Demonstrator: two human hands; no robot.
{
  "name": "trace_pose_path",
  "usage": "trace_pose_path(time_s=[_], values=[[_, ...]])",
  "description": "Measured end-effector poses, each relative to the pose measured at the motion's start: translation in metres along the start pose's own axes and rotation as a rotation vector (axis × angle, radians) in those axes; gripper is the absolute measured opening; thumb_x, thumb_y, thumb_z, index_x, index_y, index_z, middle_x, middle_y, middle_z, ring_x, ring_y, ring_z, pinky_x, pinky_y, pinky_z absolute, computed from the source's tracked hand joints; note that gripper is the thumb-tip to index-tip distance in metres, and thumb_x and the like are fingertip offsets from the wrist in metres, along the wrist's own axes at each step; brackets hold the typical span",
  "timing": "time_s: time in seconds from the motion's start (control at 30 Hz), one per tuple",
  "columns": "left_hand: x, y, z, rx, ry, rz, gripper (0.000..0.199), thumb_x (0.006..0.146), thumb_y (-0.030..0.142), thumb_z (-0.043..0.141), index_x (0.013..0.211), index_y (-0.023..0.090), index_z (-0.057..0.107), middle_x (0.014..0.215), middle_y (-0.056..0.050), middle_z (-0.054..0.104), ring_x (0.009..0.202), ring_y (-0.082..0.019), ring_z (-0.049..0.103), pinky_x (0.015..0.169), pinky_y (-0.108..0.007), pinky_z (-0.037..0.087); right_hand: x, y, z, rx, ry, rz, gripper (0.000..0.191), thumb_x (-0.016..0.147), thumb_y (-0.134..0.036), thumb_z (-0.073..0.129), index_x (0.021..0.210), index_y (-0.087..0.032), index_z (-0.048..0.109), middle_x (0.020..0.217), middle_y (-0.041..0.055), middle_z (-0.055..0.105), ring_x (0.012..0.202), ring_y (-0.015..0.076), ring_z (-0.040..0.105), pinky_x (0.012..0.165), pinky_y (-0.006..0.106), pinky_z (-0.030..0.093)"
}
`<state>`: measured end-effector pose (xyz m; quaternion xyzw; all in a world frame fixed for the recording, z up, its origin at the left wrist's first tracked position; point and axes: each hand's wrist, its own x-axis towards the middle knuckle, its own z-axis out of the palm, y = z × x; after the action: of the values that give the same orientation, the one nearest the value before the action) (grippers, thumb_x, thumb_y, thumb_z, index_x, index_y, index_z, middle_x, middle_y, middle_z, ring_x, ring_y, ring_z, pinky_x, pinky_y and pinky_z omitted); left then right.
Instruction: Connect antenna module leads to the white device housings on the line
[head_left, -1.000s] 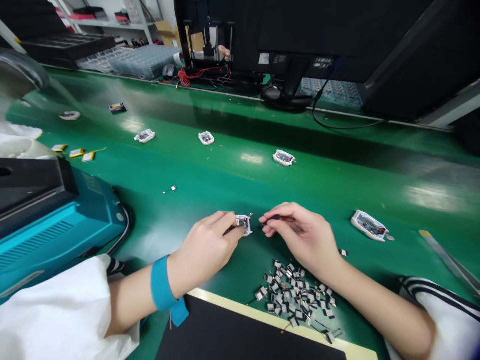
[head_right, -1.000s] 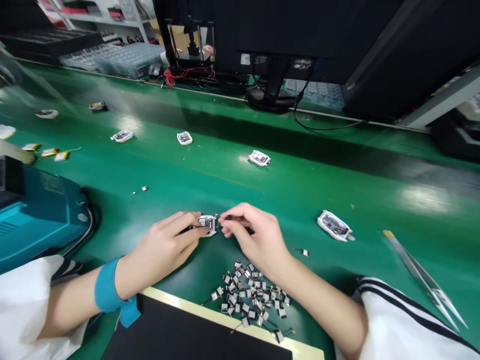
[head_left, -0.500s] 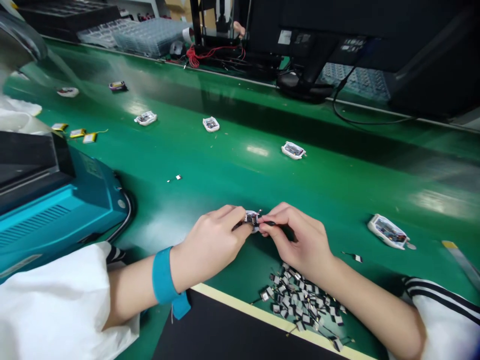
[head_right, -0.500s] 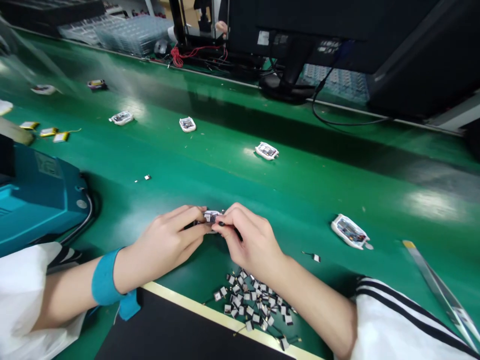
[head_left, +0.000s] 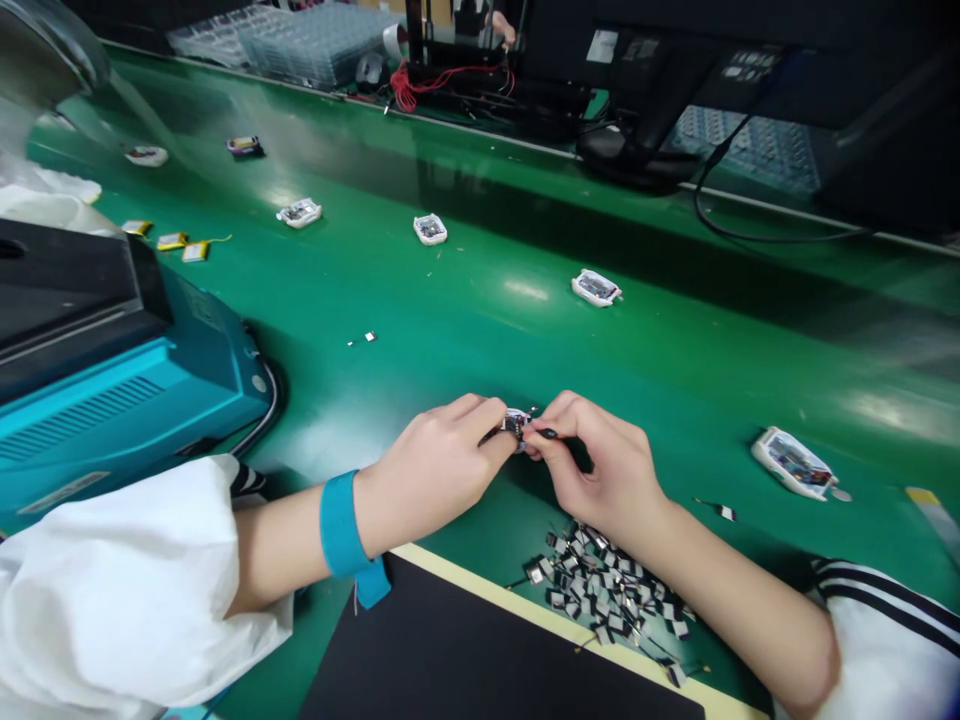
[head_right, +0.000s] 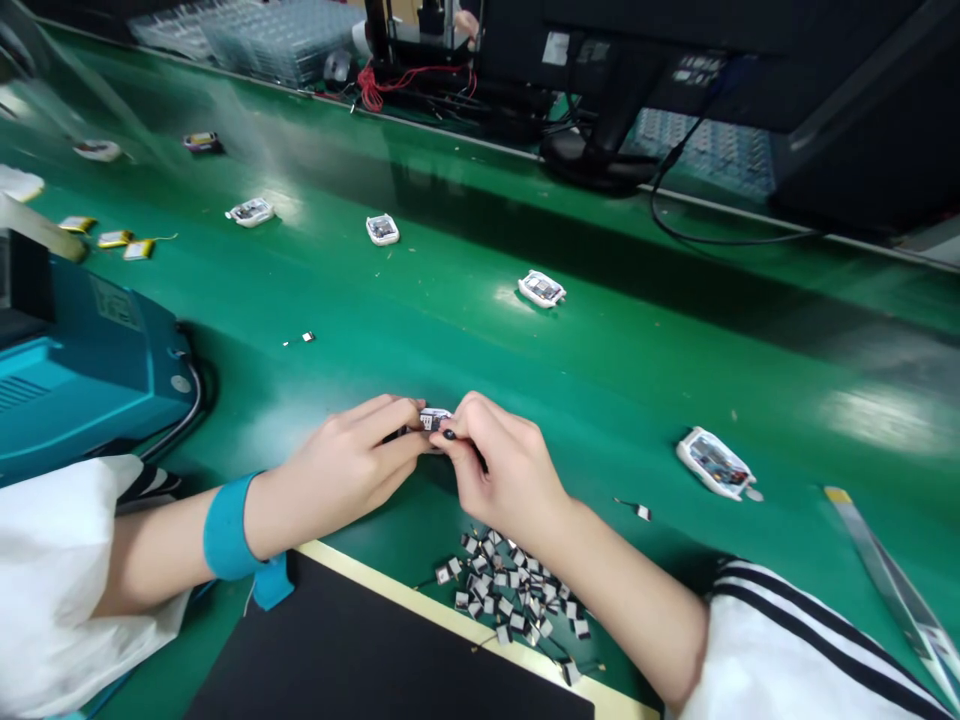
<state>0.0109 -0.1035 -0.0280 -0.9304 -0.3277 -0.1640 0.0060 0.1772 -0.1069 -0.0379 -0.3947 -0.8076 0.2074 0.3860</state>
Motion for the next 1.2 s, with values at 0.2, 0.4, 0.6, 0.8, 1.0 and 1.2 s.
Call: trace_pose_path(time_s=[0.2, 0.4, 0.6, 0.8, 1.0, 1.2], values=[[-0.003, 0.008, -0.009, -0.012, -0.044, -0.076, 0.026, 0.082, 0.018, 0.036, 0.098, 0.010, 0.055, 0.081, -0.009, 0.050, 0.078, -0.021, 0.048, 0.069, -0.036, 0.047, 0.001, 0.007, -0.014, 0.092, 0.086, 0.089, 0.010, 0.080, -0.016, 0.047, 0.073, -0.019, 0.040, 0.069, -0.0002, 0.051, 0.064, 0.0092, 0.050, 0.058, 0.022, 0.042], [-0.015, 0.023, -0.017, -0.262, -0.030, -0.166, 0.050, 0.081, 0.013, 0.032, 0.130, 0.010, 0.022, 0.097, -0.011, 0.052, 0.087, -0.019, 0.049, 0.078, -0.033, 0.047, -0.001, 0.007, -0.032, -0.146, -0.091, 0.190, 0.011, 0.086, -0.018, 0.033, 0.077, -0.019, 0.039, 0.067, 0.0001, 0.048, 0.059, 0.0097, 0.047, 0.056, 0.022, 0.040], [-0.009, -0.002, -0.011, -0.481, -0.039, -0.136, 0.069, 0.072, 0.010, 0.045, 0.133, 0.016, 0.012, 0.126, -0.010, 0.039, 0.117, -0.020, 0.032, 0.098, -0.037, 0.034, 0.000, -0.001, -0.020, -0.179, -0.309, 0.101, 0.014, 0.082, -0.028, 0.045, 0.090, -0.018, 0.051, 0.081, 0.0039, 0.054, 0.073, 0.0124, 0.051, 0.065, 0.025, 0.045], [0.001, -0.026, -0.002, -0.549, -0.173, -0.125, 0.068, 0.076, 0.026, 0.056, 0.131, 0.021, 0.017, 0.118, -0.006, 0.049, 0.108, -0.018, 0.042, 0.093, -0.036, 0.039, -0.003, -0.003, -0.010, -0.484, -0.272, -0.171, 0.016, 0.082, -0.021, 0.042, 0.080, -0.012, 0.055, 0.074, 0.0073, 0.053, 0.072, 0.0173, 0.050, 0.063, 0.031, 0.046], [0.002, -0.019, 0.000, -0.556, -0.148, -0.140, 0.068, 0.071, 0.026, 0.061, 0.129, 0.017, 0.025, 0.107, -0.007, 0.055, 0.095, -0.018, 0.049, 0.083, -0.032, 0.044, -0.007, -0.007, -0.009, -0.597, -0.299, -0.217, 0.014, 0.079, -0.010, 0.041, 0.076, -0.011, 0.055, 0.073, 0.0069, 0.051, 0.069, 0.0168, 0.047, 0.060, 0.031, 0.046], [0.001, -0.016, 0.002, -0.727, -0.045, -0.229, 0.070, 0.069, 0.023, 0.063, 0.128, 0.022, 0.025, 0.103, -0.002, 0.057, 0.085, -0.013, 0.056, 0.080, -0.027, 0.047, 0.000, -0.013, -0.007, -0.717, -0.214, -0.209, 0.007, 0.074, -0.010, 0.049, 0.078, -0.012, 0.054, 0.071, 0.0052, 0.051, 0.066, 0.0165, 0.046, 0.058, 0.030, 0.043]])
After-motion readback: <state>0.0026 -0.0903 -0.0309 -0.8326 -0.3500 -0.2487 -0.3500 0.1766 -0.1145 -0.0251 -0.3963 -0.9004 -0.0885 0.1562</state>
